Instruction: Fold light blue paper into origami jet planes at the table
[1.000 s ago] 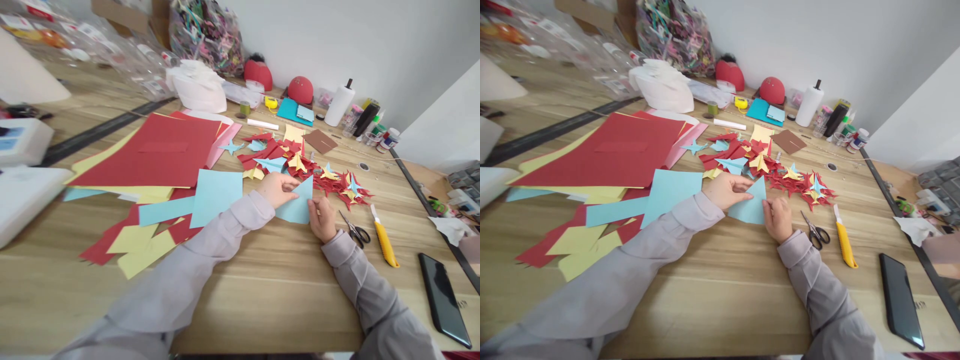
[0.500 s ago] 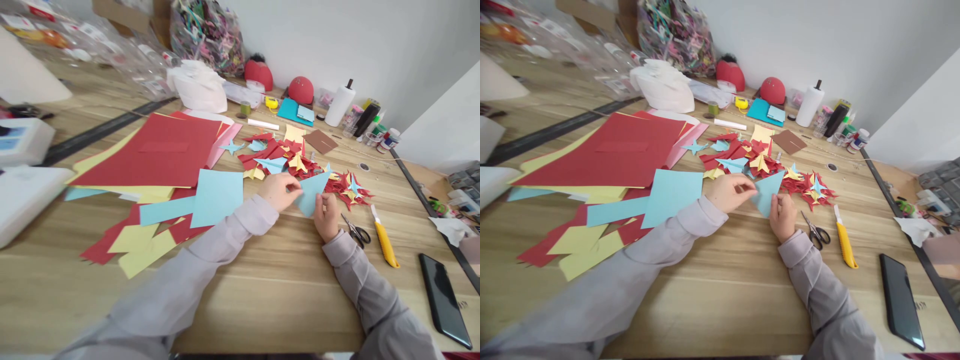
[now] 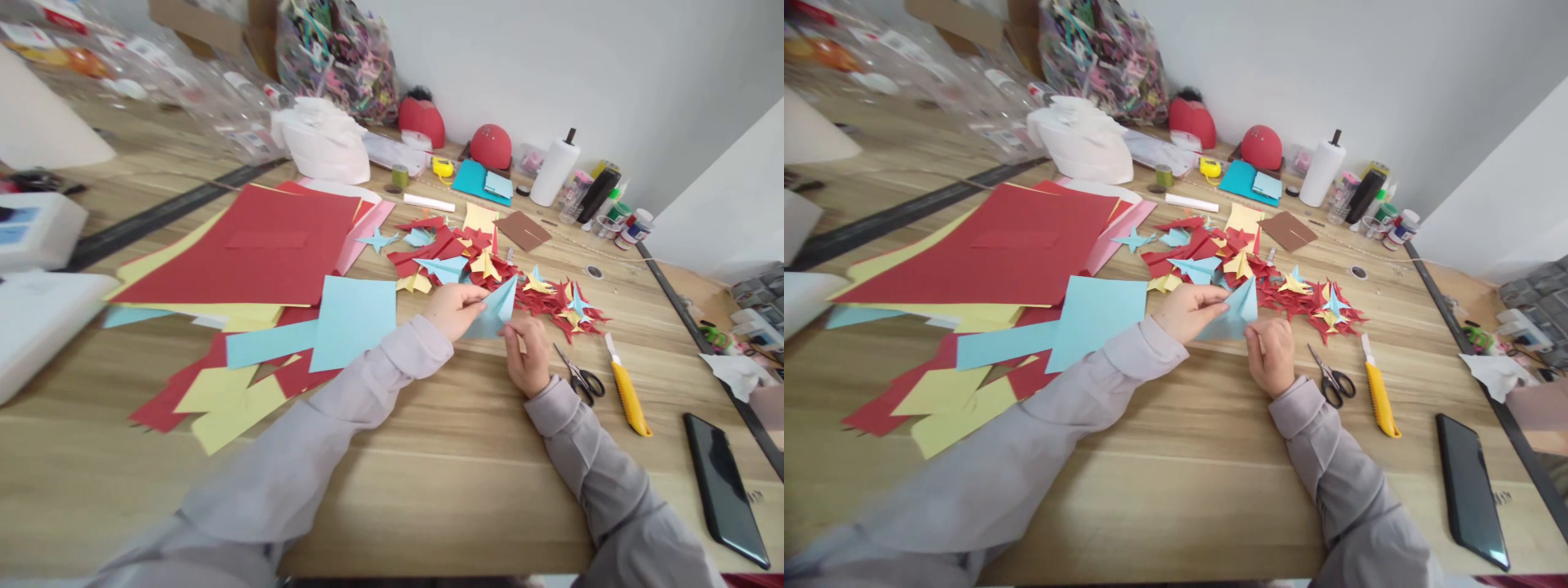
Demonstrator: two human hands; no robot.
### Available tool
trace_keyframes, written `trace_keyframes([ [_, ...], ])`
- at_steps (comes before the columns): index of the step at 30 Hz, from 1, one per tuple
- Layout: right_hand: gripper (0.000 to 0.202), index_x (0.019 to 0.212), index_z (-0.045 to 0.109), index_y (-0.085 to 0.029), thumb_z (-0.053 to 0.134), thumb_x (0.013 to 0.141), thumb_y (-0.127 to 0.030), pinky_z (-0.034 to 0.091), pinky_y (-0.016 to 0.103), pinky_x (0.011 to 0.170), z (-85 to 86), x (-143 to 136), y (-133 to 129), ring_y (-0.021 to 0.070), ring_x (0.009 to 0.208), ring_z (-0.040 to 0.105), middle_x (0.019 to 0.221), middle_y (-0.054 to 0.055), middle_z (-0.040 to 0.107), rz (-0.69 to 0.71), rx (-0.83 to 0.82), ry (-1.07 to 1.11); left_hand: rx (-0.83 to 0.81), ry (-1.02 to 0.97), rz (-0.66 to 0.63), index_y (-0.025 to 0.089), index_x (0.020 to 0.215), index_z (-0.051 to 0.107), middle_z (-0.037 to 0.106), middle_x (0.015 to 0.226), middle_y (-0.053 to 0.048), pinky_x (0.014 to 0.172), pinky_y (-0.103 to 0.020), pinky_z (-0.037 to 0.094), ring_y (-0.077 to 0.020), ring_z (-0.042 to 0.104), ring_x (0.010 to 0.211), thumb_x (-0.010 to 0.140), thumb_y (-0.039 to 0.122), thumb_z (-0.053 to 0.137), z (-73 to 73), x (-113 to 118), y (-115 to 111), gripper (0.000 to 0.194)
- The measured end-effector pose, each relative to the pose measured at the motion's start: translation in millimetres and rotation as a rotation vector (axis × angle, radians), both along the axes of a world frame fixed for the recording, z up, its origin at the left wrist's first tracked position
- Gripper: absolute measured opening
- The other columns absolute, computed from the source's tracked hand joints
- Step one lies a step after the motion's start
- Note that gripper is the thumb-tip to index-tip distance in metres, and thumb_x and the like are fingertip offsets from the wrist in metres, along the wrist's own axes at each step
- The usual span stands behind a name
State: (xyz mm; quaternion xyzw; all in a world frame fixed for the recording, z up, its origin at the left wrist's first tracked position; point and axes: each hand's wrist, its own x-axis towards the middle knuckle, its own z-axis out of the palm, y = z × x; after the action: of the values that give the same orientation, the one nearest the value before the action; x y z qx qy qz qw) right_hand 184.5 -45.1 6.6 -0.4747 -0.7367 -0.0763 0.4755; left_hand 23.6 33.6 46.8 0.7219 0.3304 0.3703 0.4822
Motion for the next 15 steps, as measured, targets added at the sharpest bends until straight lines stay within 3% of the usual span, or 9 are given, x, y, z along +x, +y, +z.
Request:
trace_keyframes([
  [5,0.009,0.091,0.053,-0.021,0.045,0.088,-0.018,0.046,0.036,0.072,-3.7,0.9,1.9,0.0192,0.078,0.057,0.081,0.005,0.061,-0.107,0.061,0.089,-0.051,-0.028,0.035,0.013,0.086,0.071,0.071,0.077,-0.003,0.076,-0.033,0.051,-0.0203,0.066,0.077,0.070,0.022,0.057,-0.7,-6.2,8.1,0.024],
  [10,0.021,0.108,0.051,-0.021,0.050,0.086,-0.022,0.046,0.040,0.079,-1.2,2.3,8.2,0.0227,0.093,0.057,0.097,0.010,0.061,-0.097,0.034,0.071,-0.046,-0.033,-0.082,0.015,0.086,0.073,0.073,0.081,-0.005,0.080,-0.032,0.051,-0.0207,0.067,0.083,0.070,0.024,0.059,1.5,-5.8,3.3,0.023],
  [15,0.013,0.091,0.058,-0.023,0.050,0.085,-0.016,0.047,0.039,0.075,4.2,0.1,5.2,0.0214,0.085,0.059,0.086,0.007,0.063,-0.056,0.073,-0.004,0.188,0.100,-0.073,0.019,0.074,0.074,0.073,0.085,-0.004,0.084,-0.032,0.050,-0.0200,0.067,0.085,0.067,0.012,0.054,4.6,-9.0,0.6,0.022],
])
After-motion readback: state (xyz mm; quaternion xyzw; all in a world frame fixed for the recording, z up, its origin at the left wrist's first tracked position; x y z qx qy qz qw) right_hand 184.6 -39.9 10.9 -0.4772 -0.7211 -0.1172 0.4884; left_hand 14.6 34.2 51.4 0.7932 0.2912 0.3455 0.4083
